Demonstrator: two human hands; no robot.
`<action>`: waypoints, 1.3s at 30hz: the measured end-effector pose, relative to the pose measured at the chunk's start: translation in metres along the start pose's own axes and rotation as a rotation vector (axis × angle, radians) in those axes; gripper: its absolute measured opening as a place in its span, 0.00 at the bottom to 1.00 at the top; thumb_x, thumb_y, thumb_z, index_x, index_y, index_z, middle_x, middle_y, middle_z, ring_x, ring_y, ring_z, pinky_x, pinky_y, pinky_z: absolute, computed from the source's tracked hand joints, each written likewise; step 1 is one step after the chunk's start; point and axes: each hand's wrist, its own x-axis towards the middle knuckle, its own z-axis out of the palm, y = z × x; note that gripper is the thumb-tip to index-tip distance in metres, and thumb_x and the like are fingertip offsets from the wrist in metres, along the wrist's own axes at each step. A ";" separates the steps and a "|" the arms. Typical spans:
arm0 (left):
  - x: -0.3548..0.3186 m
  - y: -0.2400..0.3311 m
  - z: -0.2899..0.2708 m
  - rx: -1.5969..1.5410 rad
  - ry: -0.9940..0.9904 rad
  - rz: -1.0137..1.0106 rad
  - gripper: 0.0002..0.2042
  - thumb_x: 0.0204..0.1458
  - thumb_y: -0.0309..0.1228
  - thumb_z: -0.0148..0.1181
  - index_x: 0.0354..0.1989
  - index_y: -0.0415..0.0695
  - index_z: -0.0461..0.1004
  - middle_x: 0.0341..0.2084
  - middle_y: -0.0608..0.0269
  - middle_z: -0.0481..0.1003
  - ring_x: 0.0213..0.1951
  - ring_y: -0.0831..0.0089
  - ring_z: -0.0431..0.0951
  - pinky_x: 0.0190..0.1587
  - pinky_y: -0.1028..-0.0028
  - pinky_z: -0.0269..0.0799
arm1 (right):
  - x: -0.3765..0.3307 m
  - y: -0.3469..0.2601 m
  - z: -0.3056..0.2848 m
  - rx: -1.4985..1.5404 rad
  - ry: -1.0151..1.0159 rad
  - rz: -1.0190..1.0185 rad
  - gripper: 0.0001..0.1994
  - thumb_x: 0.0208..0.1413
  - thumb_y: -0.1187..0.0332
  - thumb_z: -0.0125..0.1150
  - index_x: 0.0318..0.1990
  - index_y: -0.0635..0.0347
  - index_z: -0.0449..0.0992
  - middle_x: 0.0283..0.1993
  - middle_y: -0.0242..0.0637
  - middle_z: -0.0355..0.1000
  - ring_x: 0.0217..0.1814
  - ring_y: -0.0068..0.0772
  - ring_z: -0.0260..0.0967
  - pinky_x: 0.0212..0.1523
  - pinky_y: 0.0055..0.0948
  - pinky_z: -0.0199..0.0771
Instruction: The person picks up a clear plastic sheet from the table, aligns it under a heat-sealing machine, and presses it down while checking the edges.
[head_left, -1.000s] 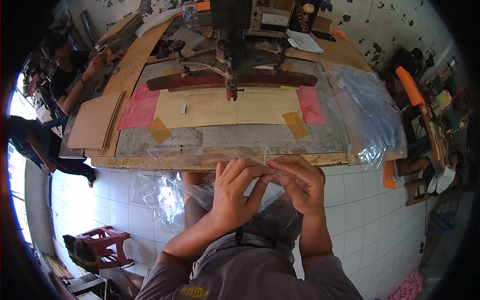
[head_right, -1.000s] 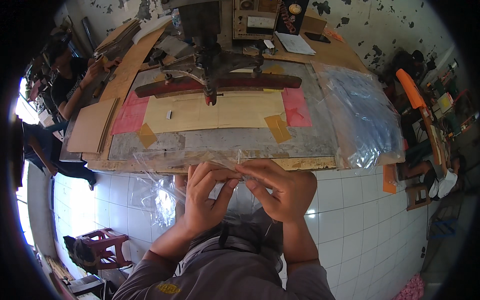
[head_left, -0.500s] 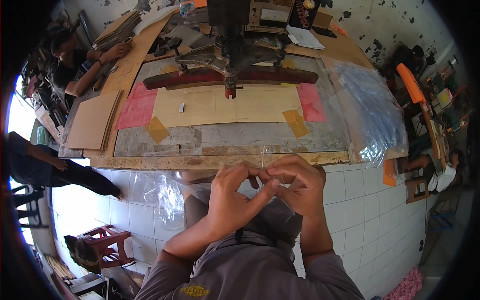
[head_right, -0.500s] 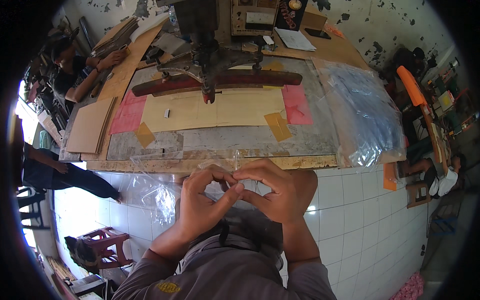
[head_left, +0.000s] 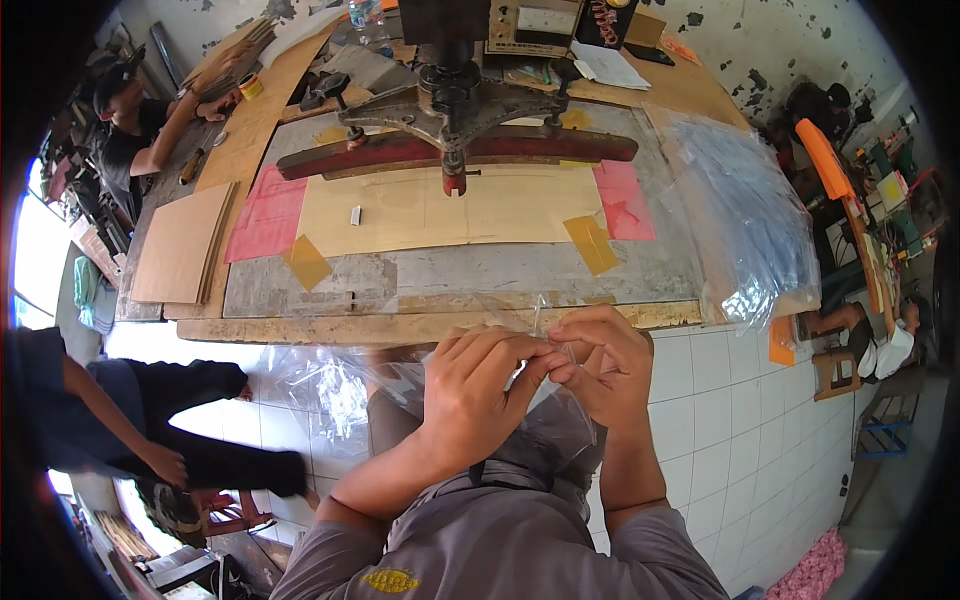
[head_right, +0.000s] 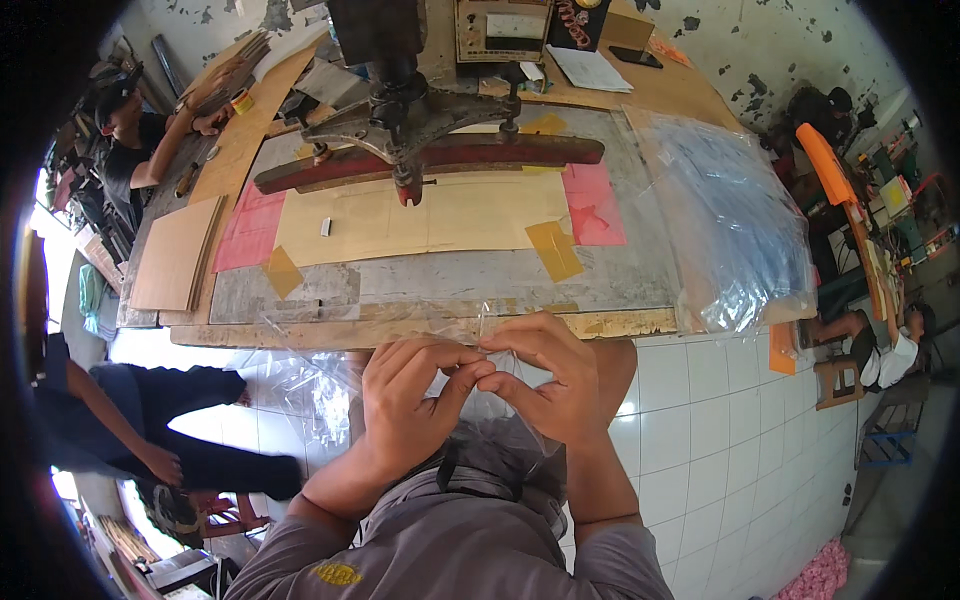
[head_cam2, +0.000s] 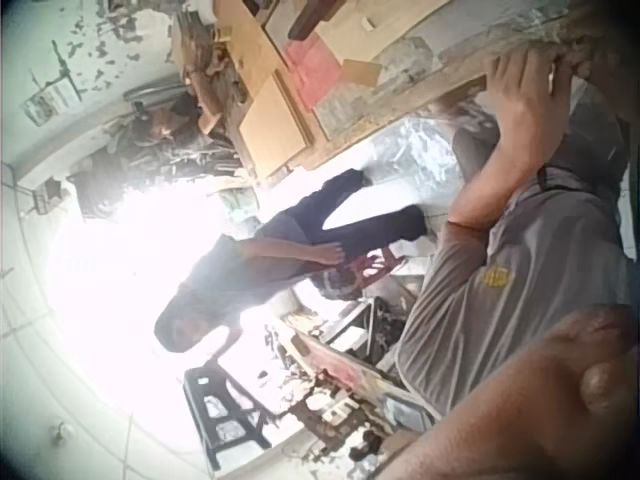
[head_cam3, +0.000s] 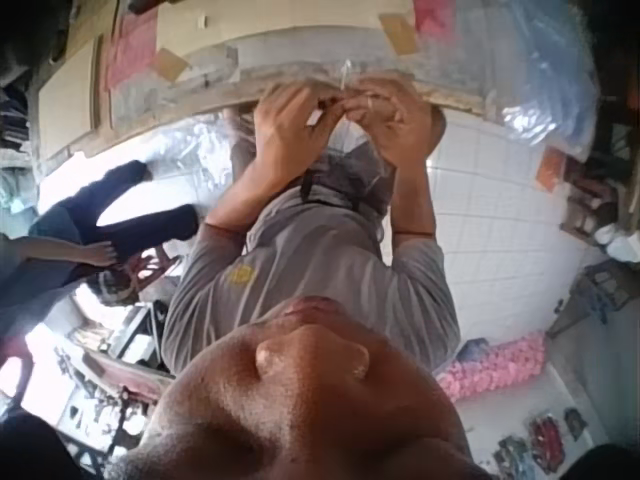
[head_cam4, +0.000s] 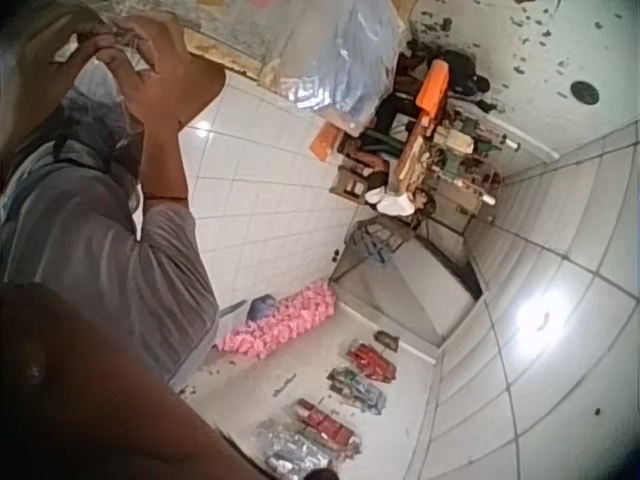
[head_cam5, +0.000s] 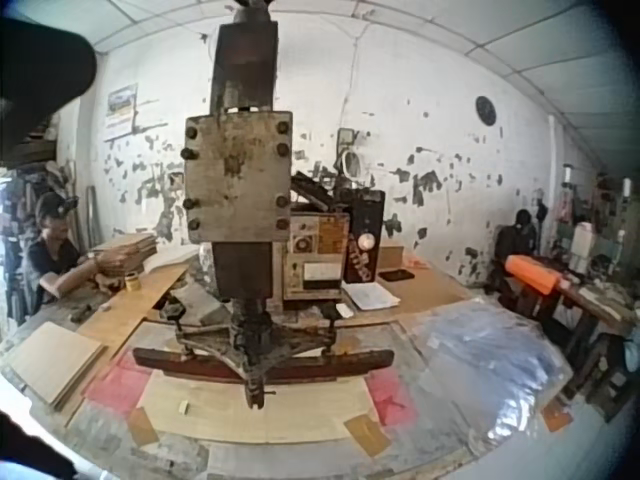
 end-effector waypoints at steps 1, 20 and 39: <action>0.000 -0.002 0.003 0.017 0.003 0.016 0.08 0.47 0.25 0.75 0.35 0.45 0.82 0.29 0.67 0.82 0.33 0.64 0.82 0.40 0.66 0.71 | -0.001 0.002 0.000 -0.017 0.010 -0.005 0.19 0.49 0.66 0.81 0.48 0.63 0.84 0.46 0.41 0.81 0.47 0.32 0.78 0.42 0.27 0.81; 0.008 0.000 0.011 0.602 0.234 0.312 0.13 0.48 0.37 0.69 0.43 0.54 0.81 0.37 0.78 0.77 0.37 0.76 0.76 0.50 0.68 0.61 | 0.000 0.011 -0.010 -0.013 0.036 0.026 0.20 0.58 0.55 0.73 0.45 0.67 0.84 0.42 0.41 0.79 0.41 0.33 0.77 0.41 0.29 0.75; 0.014 -0.018 0.000 0.259 -0.027 0.324 0.13 0.47 0.28 0.74 0.40 0.50 0.77 0.29 0.76 0.77 0.31 0.75 0.77 0.41 0.69 0.61 | 0.013 0.001 -0.010 -0.047 -0.004 0.037 0.15 0.44 0.66 0.80 0.40 0.59 0.88 0.38 0.33 0.84 0.40 0.30 0.79 0.45 0.30 0.74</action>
